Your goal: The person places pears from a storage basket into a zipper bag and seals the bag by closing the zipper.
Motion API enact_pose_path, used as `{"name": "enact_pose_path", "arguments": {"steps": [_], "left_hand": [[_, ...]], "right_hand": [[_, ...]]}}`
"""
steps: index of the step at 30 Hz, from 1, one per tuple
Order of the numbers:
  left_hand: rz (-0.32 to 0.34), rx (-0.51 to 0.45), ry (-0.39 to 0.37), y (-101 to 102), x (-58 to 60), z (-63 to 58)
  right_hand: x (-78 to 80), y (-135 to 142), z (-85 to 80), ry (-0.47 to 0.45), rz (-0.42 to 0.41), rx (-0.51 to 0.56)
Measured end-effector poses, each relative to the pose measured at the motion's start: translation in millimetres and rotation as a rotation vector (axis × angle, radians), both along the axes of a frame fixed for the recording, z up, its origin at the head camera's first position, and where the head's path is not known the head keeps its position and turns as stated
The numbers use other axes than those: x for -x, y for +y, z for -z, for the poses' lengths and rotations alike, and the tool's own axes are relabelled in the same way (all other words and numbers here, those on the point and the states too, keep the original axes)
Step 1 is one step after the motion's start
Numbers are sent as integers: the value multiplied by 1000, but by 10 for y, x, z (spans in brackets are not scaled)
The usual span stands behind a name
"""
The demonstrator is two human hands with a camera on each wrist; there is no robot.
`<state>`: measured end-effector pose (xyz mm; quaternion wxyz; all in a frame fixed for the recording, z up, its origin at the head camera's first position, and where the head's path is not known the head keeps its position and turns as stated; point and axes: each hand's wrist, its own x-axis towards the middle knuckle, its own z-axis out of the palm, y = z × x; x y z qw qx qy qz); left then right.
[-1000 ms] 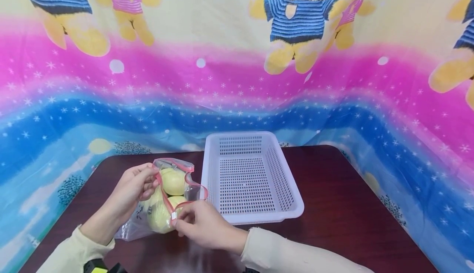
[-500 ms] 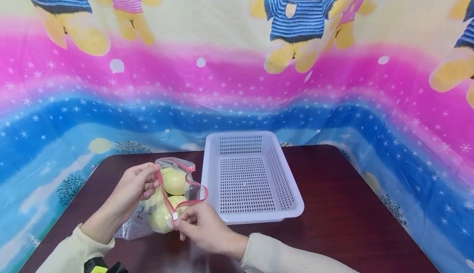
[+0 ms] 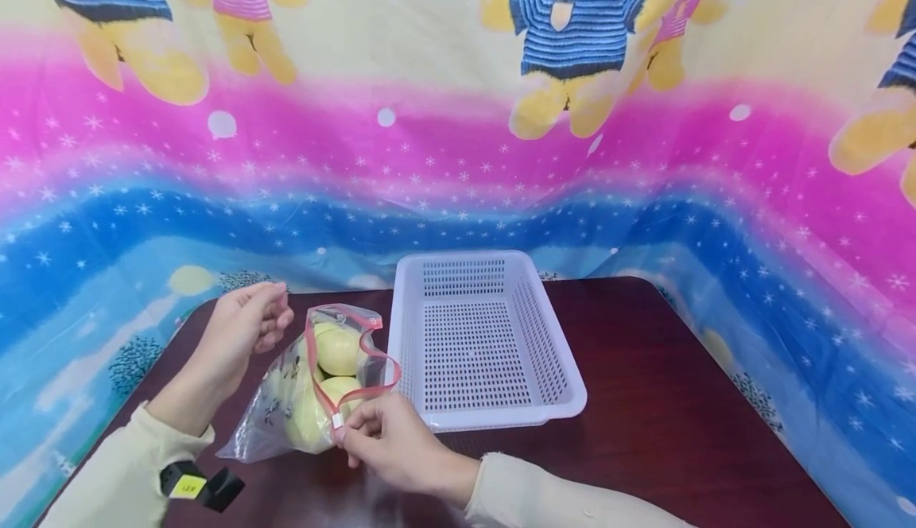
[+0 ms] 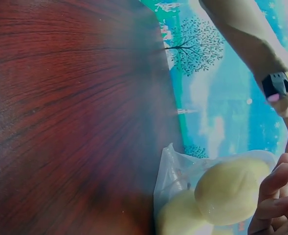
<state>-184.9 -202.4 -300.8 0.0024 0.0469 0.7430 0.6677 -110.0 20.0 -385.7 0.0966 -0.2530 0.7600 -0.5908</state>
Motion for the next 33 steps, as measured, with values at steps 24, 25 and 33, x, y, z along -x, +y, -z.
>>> {"name": "enact_pose_path", "arguments": {"steps": [24, 25, 33], "left_hand": [[550, 664, 110, 276, 719, -317], [581, 682, 108, 293, 738, -310], [775, 763, 82, 412, 822, -264]], "right_hand": [[-46, 29, 46, -63, -28, 28], [-47, 28, 48, -68, -31, 32], [-54, 24, 63, -95, -32, 28]]}}
